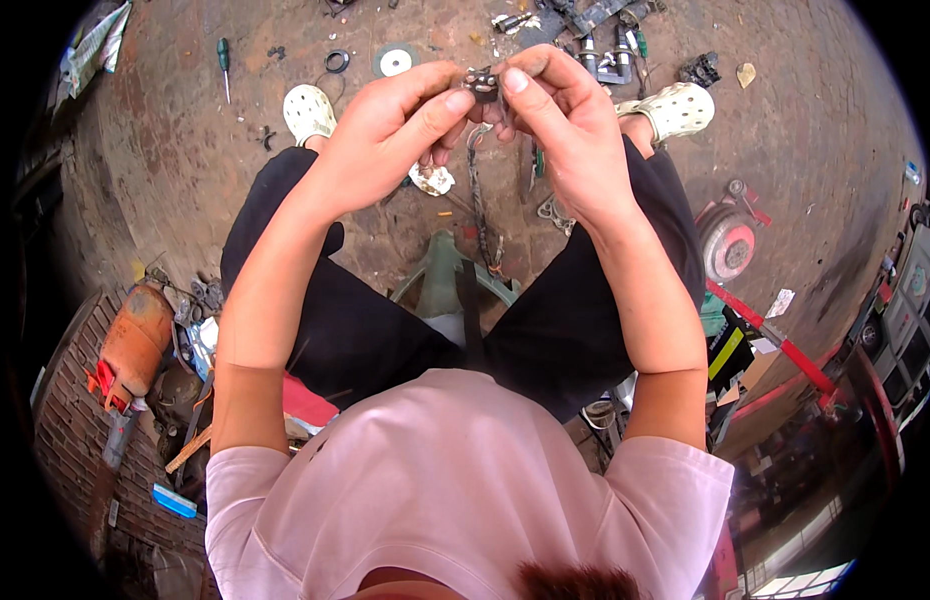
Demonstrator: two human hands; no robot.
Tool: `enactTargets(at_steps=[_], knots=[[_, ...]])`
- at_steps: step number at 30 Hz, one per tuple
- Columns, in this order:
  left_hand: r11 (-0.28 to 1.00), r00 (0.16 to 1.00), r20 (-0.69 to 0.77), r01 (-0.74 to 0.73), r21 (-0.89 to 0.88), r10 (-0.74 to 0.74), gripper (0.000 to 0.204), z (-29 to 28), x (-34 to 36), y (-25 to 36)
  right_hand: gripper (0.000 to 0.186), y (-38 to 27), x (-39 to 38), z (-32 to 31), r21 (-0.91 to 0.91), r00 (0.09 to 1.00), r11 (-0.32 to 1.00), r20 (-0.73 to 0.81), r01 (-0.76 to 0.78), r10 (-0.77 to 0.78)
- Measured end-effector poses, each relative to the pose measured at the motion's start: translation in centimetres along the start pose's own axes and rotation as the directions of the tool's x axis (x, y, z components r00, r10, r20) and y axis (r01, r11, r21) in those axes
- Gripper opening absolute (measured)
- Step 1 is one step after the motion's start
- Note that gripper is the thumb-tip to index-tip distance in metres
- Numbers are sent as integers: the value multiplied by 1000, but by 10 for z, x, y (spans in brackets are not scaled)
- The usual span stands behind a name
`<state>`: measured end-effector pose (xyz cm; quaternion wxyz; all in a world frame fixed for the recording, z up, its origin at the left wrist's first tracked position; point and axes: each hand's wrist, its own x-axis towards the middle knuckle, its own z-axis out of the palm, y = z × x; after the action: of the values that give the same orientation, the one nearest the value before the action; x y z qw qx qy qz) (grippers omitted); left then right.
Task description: The person sits on the floor and uses pliers to strip and cut wires from a small electronic component. They manipulate the wires and component with both hands, occasionally adjusting their grip and repositioning the item.
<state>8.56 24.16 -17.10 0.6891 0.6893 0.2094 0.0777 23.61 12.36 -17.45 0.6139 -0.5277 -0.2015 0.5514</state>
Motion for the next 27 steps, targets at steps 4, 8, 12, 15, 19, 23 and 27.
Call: enactTargets(at_steps=[4,8,12,15,19,23,27], knots=[[944,990,-119,-31,329,73,23,-2,2,-6,17,2,3,-2,-199,997,977,23,73,-69],[959,987,-158,31,283,14,28,0,1,-12,16,9,7,-2,-225,993,968,-8,110,-114],[981,979,-169,139,139,-115,29,-1,5,-12,23,17,13,-6,-286,983,942,-11,172,-183],[961,959,-224,215,176,-174,28,-6,7,-14,33,22,22,-15,-295,969,930,-38,221,-242],[837,942,-322,95,538,100,23,-31,7,-32,24,61,52,-83,-476,944,877,-251,72,-213],[877,887,-461,191,441,38,23,-51,10,-28,32,199,38,-167,-779,922,573,-374,-256,-97],[870,882,-470,203,449,37,26,-71,-3,-49,38,295,8,-164,-795,831,252,-550,-552,85]])
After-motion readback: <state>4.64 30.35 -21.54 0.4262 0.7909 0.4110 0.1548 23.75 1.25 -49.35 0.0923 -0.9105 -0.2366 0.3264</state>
